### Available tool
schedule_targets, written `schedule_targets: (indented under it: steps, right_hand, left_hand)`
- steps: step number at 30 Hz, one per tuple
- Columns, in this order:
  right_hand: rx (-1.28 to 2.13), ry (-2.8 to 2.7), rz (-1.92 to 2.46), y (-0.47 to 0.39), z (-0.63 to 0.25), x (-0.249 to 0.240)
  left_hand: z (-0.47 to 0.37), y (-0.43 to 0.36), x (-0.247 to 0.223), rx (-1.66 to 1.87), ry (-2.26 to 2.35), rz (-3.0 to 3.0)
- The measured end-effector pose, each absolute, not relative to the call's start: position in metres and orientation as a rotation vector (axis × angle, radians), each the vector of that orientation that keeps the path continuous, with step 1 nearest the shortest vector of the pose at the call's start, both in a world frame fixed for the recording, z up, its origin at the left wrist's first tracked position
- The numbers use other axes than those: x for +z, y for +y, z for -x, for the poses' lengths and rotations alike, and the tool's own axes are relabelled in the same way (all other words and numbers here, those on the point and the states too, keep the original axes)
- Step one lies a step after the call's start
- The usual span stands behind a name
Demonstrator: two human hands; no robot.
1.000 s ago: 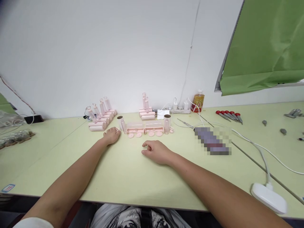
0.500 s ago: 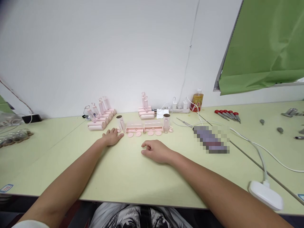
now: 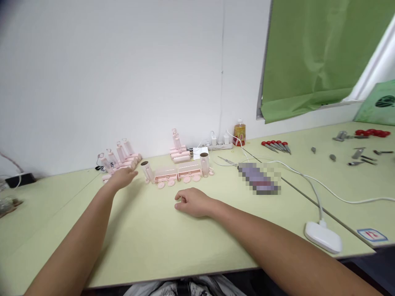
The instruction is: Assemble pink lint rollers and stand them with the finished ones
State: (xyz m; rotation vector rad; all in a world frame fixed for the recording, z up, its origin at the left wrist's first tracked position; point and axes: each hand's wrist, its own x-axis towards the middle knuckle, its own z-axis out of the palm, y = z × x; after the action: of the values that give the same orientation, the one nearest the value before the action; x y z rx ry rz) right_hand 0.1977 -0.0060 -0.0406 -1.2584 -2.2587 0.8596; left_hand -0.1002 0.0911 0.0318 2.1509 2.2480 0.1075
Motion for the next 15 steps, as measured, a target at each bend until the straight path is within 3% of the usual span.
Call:
schedule_targets:
  steps: [3,5,10,15]
  right_hand:
    - [0.832,-2.274,1.260,-0.006,-0.196,-0.039]
    - [0.835,-2.268,1.267,-0.006,-0.196,-0.039]
    - [0.880,-2.262,1.250,-0.008,-0.200,-0.039]
    - [0.923,-2.303,1.210,-0.012,-0.204,-0.037]
  left_hand:
    - [0.062,0.099,0.063,0.522,2.340,-2.296]
    - [0.024,0.108,0.076,0.630,2.158,-2.542]
    - [-0.054,0.135,0.090,0.413,2.026,-2.693]
    - [-0.039,0.155,0.100,0.511,2.300,-2.560]
